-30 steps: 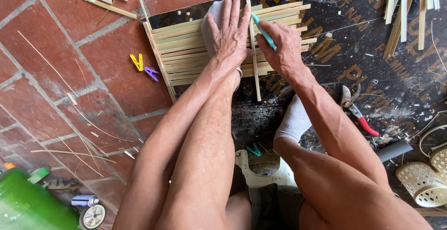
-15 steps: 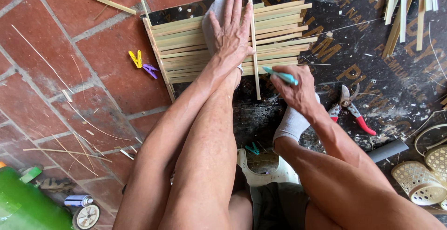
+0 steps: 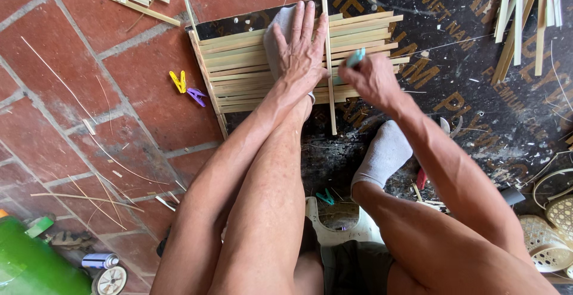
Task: The person weaves thin bamboo strips into a flat panel on a wooden frame, using a knife to trim and adjust the strips. They periodically lift the woven section to inspect alignment and continue adding strips.
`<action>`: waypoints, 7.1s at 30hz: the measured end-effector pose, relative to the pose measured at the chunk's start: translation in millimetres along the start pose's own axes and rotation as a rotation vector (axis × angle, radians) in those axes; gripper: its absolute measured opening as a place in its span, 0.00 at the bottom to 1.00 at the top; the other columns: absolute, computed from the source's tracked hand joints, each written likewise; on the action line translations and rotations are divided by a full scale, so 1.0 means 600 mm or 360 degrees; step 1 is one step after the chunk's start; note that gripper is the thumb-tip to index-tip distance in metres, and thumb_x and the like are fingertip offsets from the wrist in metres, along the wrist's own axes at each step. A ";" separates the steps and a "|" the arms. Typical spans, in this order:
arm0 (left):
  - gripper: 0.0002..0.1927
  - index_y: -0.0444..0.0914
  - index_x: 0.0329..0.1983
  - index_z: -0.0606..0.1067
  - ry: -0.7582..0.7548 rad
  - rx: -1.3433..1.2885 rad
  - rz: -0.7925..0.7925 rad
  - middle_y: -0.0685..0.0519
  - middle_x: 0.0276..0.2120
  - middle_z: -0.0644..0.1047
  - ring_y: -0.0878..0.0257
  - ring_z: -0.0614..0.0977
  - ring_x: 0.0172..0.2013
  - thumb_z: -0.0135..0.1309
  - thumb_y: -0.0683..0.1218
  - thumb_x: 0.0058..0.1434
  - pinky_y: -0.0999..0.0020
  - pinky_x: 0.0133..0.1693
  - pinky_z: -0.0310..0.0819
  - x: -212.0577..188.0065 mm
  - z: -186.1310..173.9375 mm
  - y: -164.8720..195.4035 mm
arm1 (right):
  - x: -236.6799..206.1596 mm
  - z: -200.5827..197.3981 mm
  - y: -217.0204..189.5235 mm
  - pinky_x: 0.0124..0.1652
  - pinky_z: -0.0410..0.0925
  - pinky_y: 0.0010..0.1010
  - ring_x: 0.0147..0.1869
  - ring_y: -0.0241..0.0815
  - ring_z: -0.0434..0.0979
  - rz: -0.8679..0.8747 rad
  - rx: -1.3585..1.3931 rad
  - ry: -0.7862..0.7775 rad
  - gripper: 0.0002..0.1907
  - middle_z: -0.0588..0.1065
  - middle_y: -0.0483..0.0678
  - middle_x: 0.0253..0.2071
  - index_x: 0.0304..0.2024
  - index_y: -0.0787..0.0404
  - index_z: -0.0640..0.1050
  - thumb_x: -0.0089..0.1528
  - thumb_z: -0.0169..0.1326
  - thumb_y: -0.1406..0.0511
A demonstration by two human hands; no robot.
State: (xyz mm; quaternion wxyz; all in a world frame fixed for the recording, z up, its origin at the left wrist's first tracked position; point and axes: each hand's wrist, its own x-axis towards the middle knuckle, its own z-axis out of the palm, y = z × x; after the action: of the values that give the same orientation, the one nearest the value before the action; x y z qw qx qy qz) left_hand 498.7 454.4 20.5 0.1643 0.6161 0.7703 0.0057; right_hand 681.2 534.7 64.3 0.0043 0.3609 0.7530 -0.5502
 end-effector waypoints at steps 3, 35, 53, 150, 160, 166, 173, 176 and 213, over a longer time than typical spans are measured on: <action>0.50 0.45 0.80 0.55 0.0151 0.0145 0.0060 0.43 0.79 0.43 0.48 0.41 0.78 0.63 0.38 0.55 0.23 0.69 0.31 -0.002 0.013 -0.004 | 0.070 -0.026 -0.006 0.21 0.66 0.34 0.22 0.38 0.71 -0.0042 -0.0188 0.0117 0.16 0.75 0.46 0.25 0.36 0.61 0.80 0.73 0.48 0.59; 0.26 0.38 0.55 0.67 0.0536 -0.0286 -0.0176 0.49 0.29 0.76 0.56 0.73 0.37 0.56 0.37 0.51 0.52 0.43 0.58 0.095 -0.027 0.010 | -0.400 -0.132 0.245 0.39 0.71 0.47 0.36 0.57 0.81 0.1315 -0.1120 0.0064 0.24 0.80 0.57 0.30 0.38 0.56 0.83 0.64 0.55 0.44; 0.19 0.27 0.53 0.73 -0.0132 -0.2840 -0.0256 0.43 0.40 0.80 0.60 0.85 0.37 0.55 0.33 0.57 0.65 0.38 0.87 0.110 -0.094 0.109 | -0.195 -0.006 -0.003 0.33 0.73 0.34 0.33 0.44 0.77 0.0526 0.0321 0.0313 0.23 0.80 0.54 0.35 0.62 0.62 0.74 0.66 0.58 0.60; 0.42 0.31 0.76 0.54 0.0556 -0.0070 -0.0852 0.38 0.77 0.52 0.43 0.50 0.77 0.45 0.64 0.72 0.38 0.73 0.36 -0.391 0.114 -0.068 | -0.166 0.021 0.066 0.39 0.74 0.41 0.39 0.54 0.81 -0.0280 -0.0607 0.0717 0.04 0.79 0.52 0.38 0.41 0.58 0.81 0.63 0.59 0.69; 0.39 0.31 0.76 0.56 0.0602 -0.0161 -0.0870 0.39 0.77 0.53 0.43 0.53 0.76 0.47 0.59 0.71 0.38 0.73 0.37 -0.355 0.078 -0.029 | -0.207 0.130 0.039 0.52 0.65 0.47 0.52 0.52 0.78 -0.0304 -0.0604 0.0362 0.16 0.80 0.52 0.46 0.53 0.61 0.77 0.62 0.55 0.69; 0.39 0.31 0.76 0.56 0.0667 -0.0178 -0.0863 0.40 0.76 0.54 0.45 0.54 0.76 0.51 0.55 0.69 0.39 0.74 0.38 -0.359 0.075 -0.055 | -0.197 0.132 -0.009 0.56 0.64 0.47 0.58 0.56 0.76 -0.0464 -0.0675 0.0530 0.23 0.77 0.56 0.56 0.58 0.65 0.75 0.59 0.57 0.69; 0.37 0.31 0.73 0.61 0.0639 -0.0027 -0.0796 0.38 0.75 0.55 0.41 0.53 0.75 0.58 0.53 0.67 0.38 0.72 0.42 -0.403 0.098 -0.100 | -0.217 0.115 -0.017 0.54 0.68 0.44 0.57 0.57 0.77 -0.0460 -0.0658 0.0705 0.20 0.78 0.56 0.54 0.55 0.63 0.77 0.59 0.58 0.70; 0.37 0.30 0.75 0.60 0.0591 -0.0152 -0.0856 0.37 0.76 0.54 0.42 0.54 0.76 0.53 0.55 0.71 0.37 0.72 0.40 -0.418 0.108 -0.113 | -0.216 0.022 0.040 0.46 0.73 0.41 0.46 0.55 0.79 -0.0291 -0.0442 0.1102 0.07 0.77 0.55 0.43 0.49 0.63 0.79 0.68 0.58 0.72; 0.23 0.37 0.64 0.74 0.0920 -0.0456 -0.0793 0.41 0.70 0.68 0.42 0.63 0.73 0.57 0.44 0.66 0.46 0.71 0.55 -0.390 0.043 -0.066 | -0.154 -0.168 0.027 0.32 0.77 0.29 0.32 0.41 0.82 0.0053 0.1693 0.0416 0.02 0.79 0.56 0.33 0.41 0.69 0.79 0.67 0.57 0.77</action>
State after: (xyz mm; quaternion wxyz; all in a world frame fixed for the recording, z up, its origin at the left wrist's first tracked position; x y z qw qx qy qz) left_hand 511.7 217.2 45.5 0.0215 0.3545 0.9018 0.2461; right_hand 797.6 571.1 128.2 -0.2635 0.3906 0.3595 -0.8055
